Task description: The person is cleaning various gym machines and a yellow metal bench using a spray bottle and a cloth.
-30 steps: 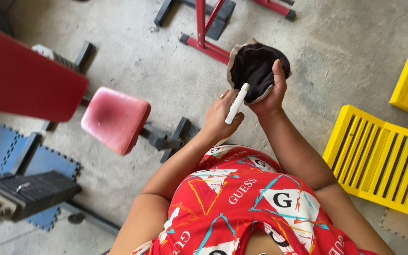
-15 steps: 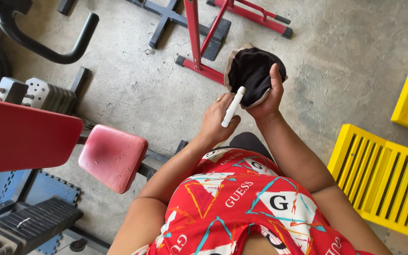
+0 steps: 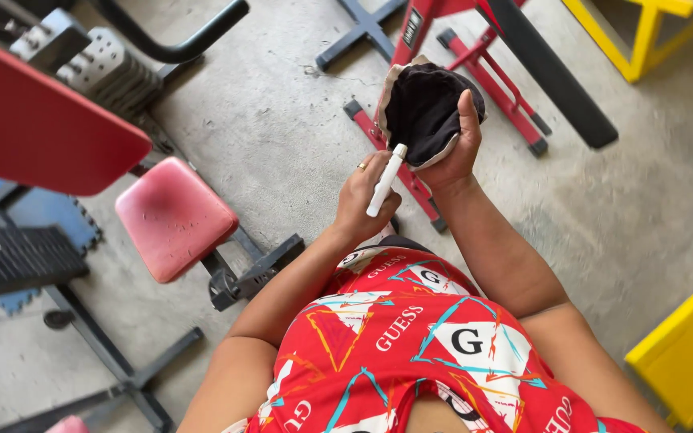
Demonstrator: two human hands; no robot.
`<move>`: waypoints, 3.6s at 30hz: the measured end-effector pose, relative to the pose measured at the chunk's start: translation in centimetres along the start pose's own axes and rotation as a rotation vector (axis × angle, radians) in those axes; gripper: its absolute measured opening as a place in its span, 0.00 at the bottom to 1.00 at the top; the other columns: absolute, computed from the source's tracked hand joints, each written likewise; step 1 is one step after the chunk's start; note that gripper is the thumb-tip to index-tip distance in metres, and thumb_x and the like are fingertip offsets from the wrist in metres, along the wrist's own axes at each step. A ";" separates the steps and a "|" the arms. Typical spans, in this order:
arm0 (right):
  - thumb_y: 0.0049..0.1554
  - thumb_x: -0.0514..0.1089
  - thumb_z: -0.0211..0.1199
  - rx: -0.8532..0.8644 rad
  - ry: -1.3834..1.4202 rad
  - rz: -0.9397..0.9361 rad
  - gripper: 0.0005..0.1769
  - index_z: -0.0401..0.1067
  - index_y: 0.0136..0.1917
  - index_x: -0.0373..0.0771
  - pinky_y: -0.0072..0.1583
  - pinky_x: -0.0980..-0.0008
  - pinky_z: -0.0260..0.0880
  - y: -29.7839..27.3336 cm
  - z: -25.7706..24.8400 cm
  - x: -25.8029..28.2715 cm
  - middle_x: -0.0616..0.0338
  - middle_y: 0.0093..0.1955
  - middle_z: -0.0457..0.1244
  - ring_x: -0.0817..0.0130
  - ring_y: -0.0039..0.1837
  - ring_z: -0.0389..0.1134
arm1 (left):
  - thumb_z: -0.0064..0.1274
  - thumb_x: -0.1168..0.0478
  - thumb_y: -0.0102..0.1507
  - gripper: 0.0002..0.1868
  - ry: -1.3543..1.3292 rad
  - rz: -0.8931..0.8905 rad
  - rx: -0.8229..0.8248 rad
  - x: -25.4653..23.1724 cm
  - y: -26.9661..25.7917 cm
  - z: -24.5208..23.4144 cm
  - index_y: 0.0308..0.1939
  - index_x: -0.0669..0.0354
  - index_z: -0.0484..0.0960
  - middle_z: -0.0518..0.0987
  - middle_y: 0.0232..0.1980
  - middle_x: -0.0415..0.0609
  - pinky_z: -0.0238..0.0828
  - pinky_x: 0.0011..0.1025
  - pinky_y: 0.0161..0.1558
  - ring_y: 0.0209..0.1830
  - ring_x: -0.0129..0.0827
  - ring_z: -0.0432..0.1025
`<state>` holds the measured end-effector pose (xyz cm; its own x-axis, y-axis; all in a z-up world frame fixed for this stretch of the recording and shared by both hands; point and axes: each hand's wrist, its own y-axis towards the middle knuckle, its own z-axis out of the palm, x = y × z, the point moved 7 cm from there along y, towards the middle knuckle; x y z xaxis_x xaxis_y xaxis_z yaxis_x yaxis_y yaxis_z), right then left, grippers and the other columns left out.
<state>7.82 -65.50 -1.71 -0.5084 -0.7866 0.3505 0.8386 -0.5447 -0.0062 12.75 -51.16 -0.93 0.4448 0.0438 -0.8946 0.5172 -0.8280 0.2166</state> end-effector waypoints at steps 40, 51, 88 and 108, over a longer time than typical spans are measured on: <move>0.55 0.42 0.64 0.706 -1.384 -0.021 0.35 0.60 0.73 0.35 0.67 0.59 0.65 34.1 1.8 -24.4 0.48 0.64 0.57 0.57 0.64 0.60 | 0.53 0.73 0.52 0.28 0.341 -0.124 -0.595 19.7 10.3 -24.4 0.57 0.57 0.77 0.76 0.60 0.53 0.80 0.34 0.54 0.76 0.51 0.58; 0.59 0.54 0.64 1.009 -2.441 -0.033 0.25 0.69 0.66 0.44 0.63 0.49 0.64 36.3 0.3 -32.6 0.55 0.62 0.65 0.57 0.64 0.67 | 0.61 0.65 0.49 0.37 0.378 -0.276 -0.420 25.8 12.0 -28.8 0.65 0.51 0.73 0.50 0.79 0.57 0.77 0.43 0.48 0.49 0.52 0.77; 0.51 0.59 0.67 1.167 -2.216 -0.758 0.35 0.69 0.66 0.40 0.64 0.51 0.51 34.2 3.6 -26.6 0.50 0.52 0.64 0.54 0.58 0.63 | 0.57 0.63 0.52 0.30 0.268 -0.565 -0.709 23.4 12.0 -26.9 0.60 0.45 0.77 0.61 0.77 0.51 0.76 0.43 0.52 0.52 0.50 0.78; 0.64 0.43 0.59 0.321 -0.628 0.837 0.15 0.66 0.61 0.34 0.51 0.61 0.77 29.1 8.8 -28.6 0.52 0.54 0.67 0.65 0.52 0.73 | 0.54 0.67 0.56 0.29 0.129 -0.255 -0.986 17.8 7.9 -29.4 0.63 0.58 0.74 0.68 0.69 0.56 0.80 0.32 0.55 0.53 0.40 0.76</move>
<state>48.43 -56.31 -3.67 0.3602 -0.5345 0.7646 0.9303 0.2664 -0.2521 46.28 -40.52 -3.63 0.2830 0.2621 -0.9226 0.9520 0.0398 0.3034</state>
